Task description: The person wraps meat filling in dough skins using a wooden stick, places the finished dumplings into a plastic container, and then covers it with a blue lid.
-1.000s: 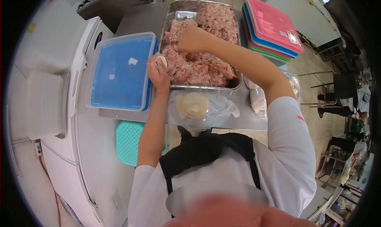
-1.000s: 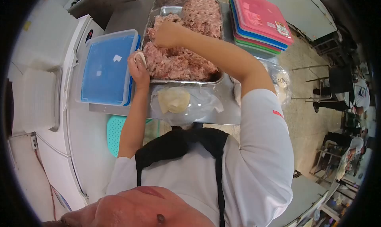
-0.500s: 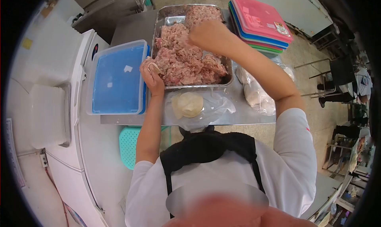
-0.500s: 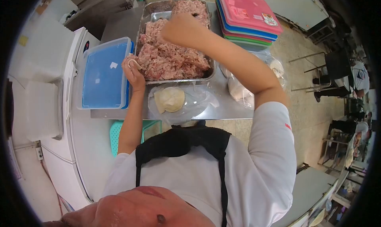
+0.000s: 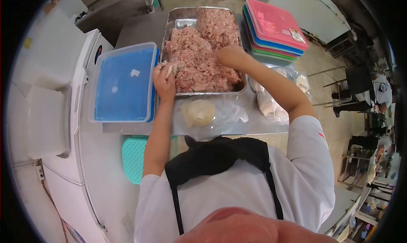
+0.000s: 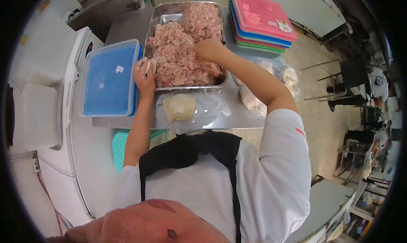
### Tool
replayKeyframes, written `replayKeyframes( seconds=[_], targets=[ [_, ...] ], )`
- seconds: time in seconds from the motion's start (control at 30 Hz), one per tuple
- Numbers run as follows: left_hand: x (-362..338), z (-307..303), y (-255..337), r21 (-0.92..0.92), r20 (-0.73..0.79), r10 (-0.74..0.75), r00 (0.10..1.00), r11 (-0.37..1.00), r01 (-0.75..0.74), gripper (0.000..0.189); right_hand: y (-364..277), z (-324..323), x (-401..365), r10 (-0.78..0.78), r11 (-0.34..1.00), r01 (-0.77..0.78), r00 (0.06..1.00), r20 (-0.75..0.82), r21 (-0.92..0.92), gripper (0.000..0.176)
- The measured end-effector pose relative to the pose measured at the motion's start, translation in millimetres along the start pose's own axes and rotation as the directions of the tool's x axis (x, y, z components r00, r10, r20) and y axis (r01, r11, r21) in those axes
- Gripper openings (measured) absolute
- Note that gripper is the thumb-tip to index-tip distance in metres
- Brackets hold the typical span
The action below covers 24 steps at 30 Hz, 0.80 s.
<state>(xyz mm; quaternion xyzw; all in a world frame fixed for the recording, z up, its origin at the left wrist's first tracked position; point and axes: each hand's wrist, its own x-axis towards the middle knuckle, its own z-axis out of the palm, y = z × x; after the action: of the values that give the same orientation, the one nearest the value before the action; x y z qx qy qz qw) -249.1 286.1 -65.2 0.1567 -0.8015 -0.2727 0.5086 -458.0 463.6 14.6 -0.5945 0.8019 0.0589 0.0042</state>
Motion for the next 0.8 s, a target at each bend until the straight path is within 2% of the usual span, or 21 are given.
replayKeyframes(
  seconds=[0.07, 0.17, 0.27, 0.37, 0.47, 0.57, 0.67, 0.8],
  targets=[
    [-2, -3, 4, 0.022, 0.026, 0.002, 1.000, 1.000, -0.003, 0.013, 5, -40, -9, 0.043, 0.998, -0.041, 0.998, 0.052, -0.048, 0.021],
    [-3, 0, 0, 0.012, 0.030, 0.015, 0.999, 1.000, -0.016, 0.014, 44, -51, 10, 0.097, 0.990, -0.110, 0.986, -0.137, -0.088, 0.021],
    [-4, 2, -3, 0.022, -0.006, -0.021, 1.000, 1.000, 0.021, 0.016, 68, -34, 43, 0.200, 0.967, -0.219, 0.969, -0.148, -0.131, 0.019],
    [-5, 2, -3, 0.060, -0.001, -0.010, 1.000, 0.998, 0.010, 0.018, 38, -4, 62, 0.097, 0.991, -0.110, 0.982, -0.165, -0.070, 0.015],
    [-4, 3, -1, 0.052, -0.022, -0.017, 1.000, 0.998, 0.019, 0.017, 4, -1, 51, -0.143, 0.961, 0.101, 0.978, -0.151, -0.258, 0.014],
    [0, 0, 5, 0.035, 0.007, -0.064, 0.998, 0.997, 0.063, 0.017, -25, -18, 7, -0.136, 0.970, 0.103, 0.981, -0.141, -0.219, 0.014],
    [-2, 1, -1, 0.020, 0.002, -0.023, 1.000, 1.000, 0.023, 0.017, -46, -13, -36, -0.188, 0.975, 0.163, 0.967, -0.170, -0.151, 0.014],
    [1, 0, 0, 0.004, 0.024, -0.026, 0.999, 1.000, 0.026, 0.016, -28, -27, -68, -0.065, 0.995, 0.050, 0.981, -0.181, -0.085, 0.012]
  ],
)
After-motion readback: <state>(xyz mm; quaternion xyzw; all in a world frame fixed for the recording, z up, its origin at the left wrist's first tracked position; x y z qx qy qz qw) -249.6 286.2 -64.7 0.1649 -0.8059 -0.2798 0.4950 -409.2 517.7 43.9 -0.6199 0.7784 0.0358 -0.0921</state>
